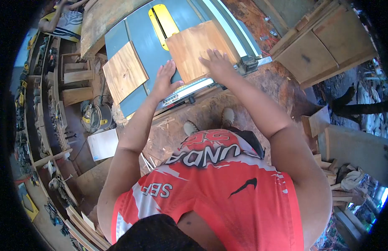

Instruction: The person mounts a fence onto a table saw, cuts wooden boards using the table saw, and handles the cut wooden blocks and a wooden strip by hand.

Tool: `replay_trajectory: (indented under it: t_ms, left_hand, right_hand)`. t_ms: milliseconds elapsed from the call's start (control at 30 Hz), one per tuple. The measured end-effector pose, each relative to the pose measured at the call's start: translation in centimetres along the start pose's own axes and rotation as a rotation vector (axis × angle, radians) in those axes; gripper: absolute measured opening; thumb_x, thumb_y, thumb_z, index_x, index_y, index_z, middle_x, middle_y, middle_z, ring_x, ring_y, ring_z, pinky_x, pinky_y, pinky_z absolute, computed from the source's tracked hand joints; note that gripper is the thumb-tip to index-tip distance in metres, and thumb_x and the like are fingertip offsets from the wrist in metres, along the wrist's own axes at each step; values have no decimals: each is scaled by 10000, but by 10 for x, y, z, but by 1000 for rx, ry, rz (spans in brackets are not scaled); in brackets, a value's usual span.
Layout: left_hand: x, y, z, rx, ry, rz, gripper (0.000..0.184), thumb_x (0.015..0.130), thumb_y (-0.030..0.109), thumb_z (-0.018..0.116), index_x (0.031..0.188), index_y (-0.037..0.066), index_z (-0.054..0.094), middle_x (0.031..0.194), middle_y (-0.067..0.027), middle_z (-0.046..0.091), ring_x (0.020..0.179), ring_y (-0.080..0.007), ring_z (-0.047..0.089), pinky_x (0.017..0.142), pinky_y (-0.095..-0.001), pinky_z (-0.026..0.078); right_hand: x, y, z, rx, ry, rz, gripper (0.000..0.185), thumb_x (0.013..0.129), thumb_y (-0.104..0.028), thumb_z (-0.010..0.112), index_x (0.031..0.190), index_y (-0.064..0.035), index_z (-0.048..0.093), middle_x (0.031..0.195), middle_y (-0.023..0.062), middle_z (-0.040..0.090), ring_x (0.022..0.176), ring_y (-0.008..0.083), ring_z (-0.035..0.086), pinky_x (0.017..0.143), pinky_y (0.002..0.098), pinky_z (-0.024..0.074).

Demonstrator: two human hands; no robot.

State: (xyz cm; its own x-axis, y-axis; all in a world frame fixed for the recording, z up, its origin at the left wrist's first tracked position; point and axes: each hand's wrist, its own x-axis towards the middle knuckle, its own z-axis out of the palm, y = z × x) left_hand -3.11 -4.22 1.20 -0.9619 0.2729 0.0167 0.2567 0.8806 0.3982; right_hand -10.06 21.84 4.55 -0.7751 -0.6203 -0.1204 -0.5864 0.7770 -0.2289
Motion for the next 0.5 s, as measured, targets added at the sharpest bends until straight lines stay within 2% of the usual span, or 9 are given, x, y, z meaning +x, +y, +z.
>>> replay_trajectory:
  t_ms: [133,200,300,433,500]
  left_hand:
    - [-2,2,-1,6,18,1,917,839,425,683,1490,-46,241,1557,-229,243,1477,-310,176,1193,-456,119]
    - [-1,2,-2,5,20,-4,913,838,429,681,1489,-42,248,1556,-223,252,1477,-303,180,1194,-447,121]
    - [-2,1,-2,-6,35,-5,902,834,421,687,1486,-37,264,1554,-219,261,1476,-303,184,1195,-441,123]
    - [-3,-2,0,-15,24,-8,923,830,407,696,1499,-28,233,1565,-210,236,1483,-298,157,1199,-437,102]
    - [-4,-3,5,-77,187,36,715,838,360,703,1402,2,449,1485,-206,397,1435,-313,291,1175,-438,199]
  right_hand:
    - [-1,-16,-1,-58,-54,78,841,785,-363,765,1495,-219,336,1574,180,224,1455,395,198,1139,597,218]
    - [-2,-29,-5,-114,-114,146,941,766,-449,768,1521,-204,263,1587,198,167,1465,417,137,1140,620,178]
    - [1,-33,3,-133,-97,176,1010,739,-499,775,1528,-183,229,1589,216,134,1466,430,108,1132,648,157]
    - [1,-38,6,-147,-50,163,997,743,-495,771,1530,-217,226,1577,229,155,1454,454,129,1114,669,179]
    - [2,-41,4,-162,-20,150,979,740,-503,767,1525,-257,235,1555,247,197,1439,475,155,1096,681,210]
